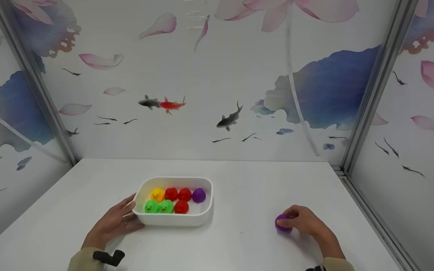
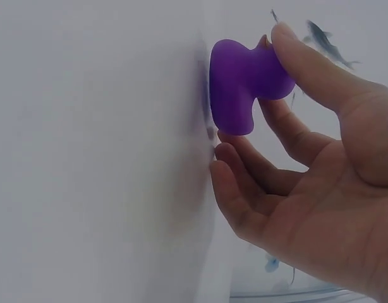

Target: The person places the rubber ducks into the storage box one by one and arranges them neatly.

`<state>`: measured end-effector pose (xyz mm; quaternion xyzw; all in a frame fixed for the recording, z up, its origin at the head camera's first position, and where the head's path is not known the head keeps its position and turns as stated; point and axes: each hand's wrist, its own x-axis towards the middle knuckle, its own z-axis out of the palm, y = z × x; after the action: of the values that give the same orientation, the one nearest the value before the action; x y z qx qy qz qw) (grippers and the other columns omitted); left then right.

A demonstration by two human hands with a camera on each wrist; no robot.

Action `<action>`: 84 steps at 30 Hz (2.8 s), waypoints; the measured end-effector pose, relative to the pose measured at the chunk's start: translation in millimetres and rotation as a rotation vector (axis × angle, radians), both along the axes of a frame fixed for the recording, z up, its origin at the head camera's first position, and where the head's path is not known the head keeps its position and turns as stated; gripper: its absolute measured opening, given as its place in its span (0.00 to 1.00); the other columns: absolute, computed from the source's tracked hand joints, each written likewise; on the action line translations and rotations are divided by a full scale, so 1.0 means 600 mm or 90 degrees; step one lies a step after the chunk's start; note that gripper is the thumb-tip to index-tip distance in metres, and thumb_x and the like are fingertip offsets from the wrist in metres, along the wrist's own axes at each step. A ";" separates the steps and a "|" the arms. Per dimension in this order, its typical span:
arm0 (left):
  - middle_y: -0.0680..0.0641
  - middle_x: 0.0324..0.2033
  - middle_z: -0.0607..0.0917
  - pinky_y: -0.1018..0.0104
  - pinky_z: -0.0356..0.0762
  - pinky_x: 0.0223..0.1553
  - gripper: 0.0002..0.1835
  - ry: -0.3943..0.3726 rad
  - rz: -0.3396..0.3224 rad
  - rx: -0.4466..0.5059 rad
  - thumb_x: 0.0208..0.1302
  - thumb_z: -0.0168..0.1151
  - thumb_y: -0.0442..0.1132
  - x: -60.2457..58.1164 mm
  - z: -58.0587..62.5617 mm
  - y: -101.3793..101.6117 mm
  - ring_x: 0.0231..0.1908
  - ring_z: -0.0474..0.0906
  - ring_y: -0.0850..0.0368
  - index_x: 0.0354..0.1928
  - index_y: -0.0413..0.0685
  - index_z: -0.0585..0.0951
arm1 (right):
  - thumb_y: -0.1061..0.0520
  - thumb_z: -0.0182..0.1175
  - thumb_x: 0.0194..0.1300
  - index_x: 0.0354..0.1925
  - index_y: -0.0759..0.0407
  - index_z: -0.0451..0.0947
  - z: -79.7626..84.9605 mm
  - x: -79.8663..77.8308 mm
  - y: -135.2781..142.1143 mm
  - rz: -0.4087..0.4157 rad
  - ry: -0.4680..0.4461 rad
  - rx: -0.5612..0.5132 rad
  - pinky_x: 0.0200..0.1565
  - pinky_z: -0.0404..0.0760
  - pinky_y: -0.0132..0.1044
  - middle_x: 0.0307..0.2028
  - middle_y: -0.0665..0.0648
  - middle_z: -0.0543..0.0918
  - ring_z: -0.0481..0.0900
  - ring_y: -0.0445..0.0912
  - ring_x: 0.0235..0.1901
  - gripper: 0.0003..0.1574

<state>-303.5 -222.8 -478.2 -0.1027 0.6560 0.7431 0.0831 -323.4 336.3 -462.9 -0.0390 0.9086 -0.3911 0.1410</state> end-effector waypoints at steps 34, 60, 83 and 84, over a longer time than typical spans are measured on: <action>0.32 0.76 0.56 0.38 0.78 0.59 0.32 0.003 -0.017 0.008 0.79 0.49 0.47 -0.004 -0.007 0.005 0.73 0.60 0.30 0.79 0.53 0.54 | 0.42 0.68 0.64 0.58 0.65 0.73 0.094 0.011 -0.153 -0.050 0.102 -0.079 0.54 0.86 0.47 0.56 0.67 0.80 0.82 0.57 0.54 0.36; 0.33 0.76 0.59 0.39 0.79 0.58 0.32 -0.004 0.003 0.008 0.78 0.50 0.46 0.000 0.001 0.000 0.72 0.62 0.31 0.79 0.54 0.56 | 0.54 0.69 0.63 0.52 0.57 0.82 0.113 -0.032 -0.351 -0.010 0.077 -0.126 0.58 0.83 0.54 0.61 0.65 0.78 0.84 0.54 0.52 0.19; 0.31 0.74 0.62 0.36 0.79 0.56 0.31 -0.008 0.012 0.000 0.78 0.51 0.46 -0.001 -0.002 -0.001 0.70 0.66 0.32 0.78 0.54 0.58 | 0.57 0.70 0.62 0.54 0.59 0.81 0.054 -0.040 -0.412 -0.037 0.004 -0.123 0.50 0.87 0.55 0.54 0.62 0.83 0.84 0.54 0.49 0.22; 0.31 0.74 0.62 0.36 0.80 0.56 0.31 -0.007 0.010 -0.003 0.78 0.51 0.46 -0.001 -0.003 0.000 0.70 0.66 0.32 0.78 0.54 0.57 | 0.57 0.70 0.62 0.54 0.59 0.81 0.053 -0.041 -0.413 -0.040 0.002 -0.116 0.49 0.87 0.54 0.55 0.62 0.83 0.83 0.54 0.49 0.22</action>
<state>-304.1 -223.1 -479.9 -0.1118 0.6565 0.7416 0.0807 -347.9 88.4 -431.1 -0.0240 0.8704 -0.4761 0.1234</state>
